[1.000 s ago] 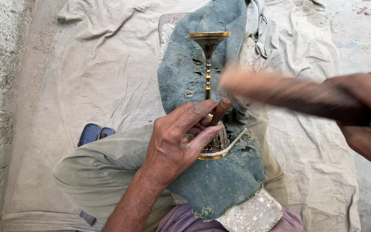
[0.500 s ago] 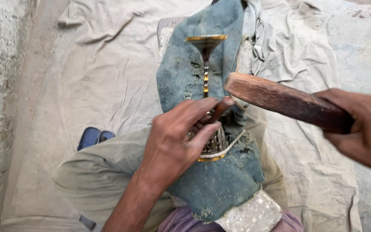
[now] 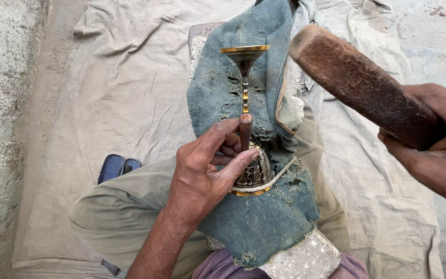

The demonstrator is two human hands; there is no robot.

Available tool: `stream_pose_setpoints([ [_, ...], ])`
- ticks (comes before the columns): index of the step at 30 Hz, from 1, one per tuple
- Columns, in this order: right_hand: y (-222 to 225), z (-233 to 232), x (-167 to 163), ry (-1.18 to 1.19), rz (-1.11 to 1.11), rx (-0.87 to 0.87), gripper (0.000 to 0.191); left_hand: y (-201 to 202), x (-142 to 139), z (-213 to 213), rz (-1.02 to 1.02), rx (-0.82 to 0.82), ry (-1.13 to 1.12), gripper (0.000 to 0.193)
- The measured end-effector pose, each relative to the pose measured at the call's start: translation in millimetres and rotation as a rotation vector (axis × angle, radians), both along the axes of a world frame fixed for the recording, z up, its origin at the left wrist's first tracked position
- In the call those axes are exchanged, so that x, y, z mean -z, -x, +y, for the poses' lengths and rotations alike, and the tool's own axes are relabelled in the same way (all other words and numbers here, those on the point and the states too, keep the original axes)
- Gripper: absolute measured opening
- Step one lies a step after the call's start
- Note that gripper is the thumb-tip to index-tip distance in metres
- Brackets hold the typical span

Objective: The person sits on the ground holding a small punch against a brass bell-shaped object resting on a cloth pad, and repeatedly strikes the punch with a wooden mallet to emboss a decorative pattern into the metal, rotating the object and repositioning the punch as they work around its surface.

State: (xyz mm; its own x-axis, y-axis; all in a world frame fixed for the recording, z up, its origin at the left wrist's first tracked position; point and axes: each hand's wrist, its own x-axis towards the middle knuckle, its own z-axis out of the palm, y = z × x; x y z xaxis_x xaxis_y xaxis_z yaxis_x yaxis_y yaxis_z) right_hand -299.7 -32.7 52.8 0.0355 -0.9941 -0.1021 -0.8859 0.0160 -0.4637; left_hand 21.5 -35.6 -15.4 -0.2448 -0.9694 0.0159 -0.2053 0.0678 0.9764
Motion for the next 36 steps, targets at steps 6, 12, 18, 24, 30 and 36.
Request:
stream_pose_setpoints([
  [6, -5.0, -14.5, -8.1, 0.195, 0.178, -0.131, 0.049, 1.0, 5.9, -2.3, 0.146, -0.044, -0.081, 0.051],
  [12, 0.7, -24.6, -6.6, 0.255, 0.257, -0.301, 0.047, 3.0, 1.2, 1.4, -0.051, -0.005, 0.117, 0.05],
  [18, 22.3, -30.6, 12.4, -0.195, 0.12, 0.041, 0.016, 3.3, 0.7, -0.4, -0.054, -0.018, 0.067, 0.05],
  [24, 24.6, -36.9, 9.7, 0.001, 0.133, -0.171, 0.051, 3.5, 1.2, -3.9, -0.052, -0.016, 0.024, 0.051],
  [30, 15.8, -39.0, 5.7, -0.205, 0.457, -0.128, 0.045, 1.4, -1.9, -4.6, -0.05, 0.0, 0.021, 0.051],
  [36, 28.0, -25.3, 11.3, 0.033, 0.043, -0.157, 0.027, 1.5, -1.9, -1.6, -0.016, -0.002, 0.071, 0.049],
])
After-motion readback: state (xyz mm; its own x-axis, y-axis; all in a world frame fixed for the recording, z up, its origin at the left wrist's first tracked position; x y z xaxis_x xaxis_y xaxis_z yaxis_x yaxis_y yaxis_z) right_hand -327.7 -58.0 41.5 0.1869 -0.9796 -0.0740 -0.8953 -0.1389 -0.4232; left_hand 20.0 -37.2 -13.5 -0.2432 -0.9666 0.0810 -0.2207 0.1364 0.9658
